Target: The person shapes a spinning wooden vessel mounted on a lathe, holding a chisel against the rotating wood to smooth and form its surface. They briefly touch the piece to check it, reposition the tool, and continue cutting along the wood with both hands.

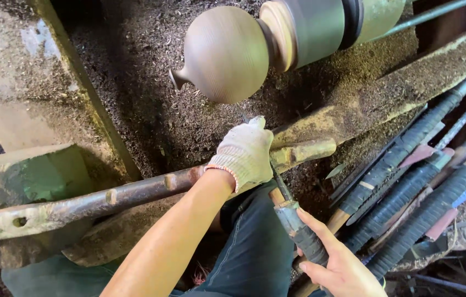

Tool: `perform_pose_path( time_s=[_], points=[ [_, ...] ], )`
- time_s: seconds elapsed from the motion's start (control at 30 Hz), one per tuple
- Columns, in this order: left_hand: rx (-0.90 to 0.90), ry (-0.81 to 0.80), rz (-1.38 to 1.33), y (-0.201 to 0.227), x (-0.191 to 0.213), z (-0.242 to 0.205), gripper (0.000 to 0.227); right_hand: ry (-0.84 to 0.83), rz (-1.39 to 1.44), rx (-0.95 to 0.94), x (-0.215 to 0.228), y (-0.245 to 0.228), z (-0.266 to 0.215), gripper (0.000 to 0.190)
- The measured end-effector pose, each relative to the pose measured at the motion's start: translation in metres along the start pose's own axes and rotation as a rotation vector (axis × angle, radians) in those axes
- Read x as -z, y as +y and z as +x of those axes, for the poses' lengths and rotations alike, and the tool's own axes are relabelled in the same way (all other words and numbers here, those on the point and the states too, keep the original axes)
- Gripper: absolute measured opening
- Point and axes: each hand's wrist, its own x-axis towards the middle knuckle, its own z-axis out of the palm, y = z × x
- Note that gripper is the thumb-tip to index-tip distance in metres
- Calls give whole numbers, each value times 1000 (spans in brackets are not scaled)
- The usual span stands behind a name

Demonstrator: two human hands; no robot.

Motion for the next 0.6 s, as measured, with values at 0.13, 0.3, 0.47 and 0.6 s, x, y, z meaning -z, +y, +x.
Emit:
perform_pose_path(
  time_s=[0.13, 0.3, 0.47, 0.6],
  points=[
    [-51, -12, -2, -3, 3, 1, 35, 65, 18, -58, -16, -9, -3, 104],
    [-97, -29, 5, -7, 0, 5, 40, 130, 91, -76, -27, 8, -1, 103],
    [-117, -76, 31, -3, 7, 5, 37, 133, 124, 48, -41, 13, 0, 103],
    [-166, -43, 56, -6, 2, 8, 35, 139, 203, 39, -51, 10, 1, 103]
  ],
)
